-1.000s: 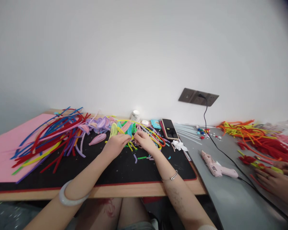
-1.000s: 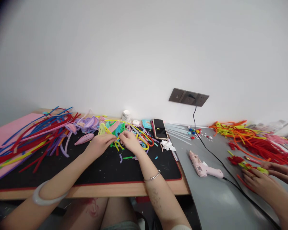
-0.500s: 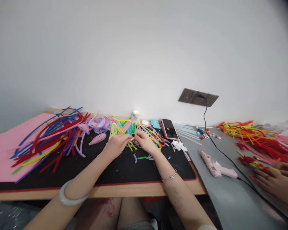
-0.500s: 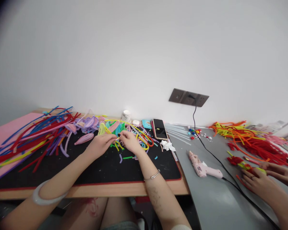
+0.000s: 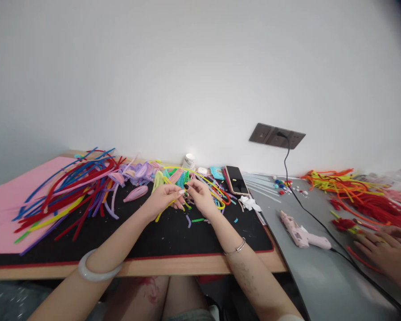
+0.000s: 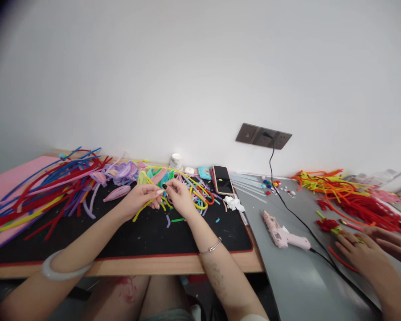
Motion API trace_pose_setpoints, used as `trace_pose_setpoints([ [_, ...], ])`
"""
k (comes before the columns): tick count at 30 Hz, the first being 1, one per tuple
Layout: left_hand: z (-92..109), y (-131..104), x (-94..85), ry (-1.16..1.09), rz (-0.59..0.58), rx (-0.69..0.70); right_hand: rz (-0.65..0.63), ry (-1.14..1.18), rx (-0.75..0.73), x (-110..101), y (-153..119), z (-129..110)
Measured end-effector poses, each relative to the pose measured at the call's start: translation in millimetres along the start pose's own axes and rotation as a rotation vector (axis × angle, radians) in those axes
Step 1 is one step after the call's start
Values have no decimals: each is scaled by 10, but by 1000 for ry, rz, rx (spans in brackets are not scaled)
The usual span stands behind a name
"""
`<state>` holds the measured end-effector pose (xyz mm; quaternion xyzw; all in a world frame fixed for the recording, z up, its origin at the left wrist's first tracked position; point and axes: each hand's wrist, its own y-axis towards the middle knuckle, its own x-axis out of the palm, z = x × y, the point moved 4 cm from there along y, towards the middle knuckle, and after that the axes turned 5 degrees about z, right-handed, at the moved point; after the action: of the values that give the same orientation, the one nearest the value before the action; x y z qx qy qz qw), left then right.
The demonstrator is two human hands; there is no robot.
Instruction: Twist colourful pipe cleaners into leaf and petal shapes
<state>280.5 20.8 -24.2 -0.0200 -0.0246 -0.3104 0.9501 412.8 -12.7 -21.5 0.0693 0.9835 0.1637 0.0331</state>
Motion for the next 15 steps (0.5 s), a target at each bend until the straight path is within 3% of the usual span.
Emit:
trace_pose_setpoints([
  [6, -60, -30, -14, -308, -33, -281, 33, -22, -57, 36, -28, -87],
  [10, -51, -53, -15, -420, -31, -384, 40, -57, -79, 41, -47, -129],
  [12, -39, -59, -11, -387, -39, -364, 31, -47, -60, 27, -42, -127],
  [15, -5, -58, 9, -143, -69, -174, -14, 65, 67, -7, -15, -76],
])
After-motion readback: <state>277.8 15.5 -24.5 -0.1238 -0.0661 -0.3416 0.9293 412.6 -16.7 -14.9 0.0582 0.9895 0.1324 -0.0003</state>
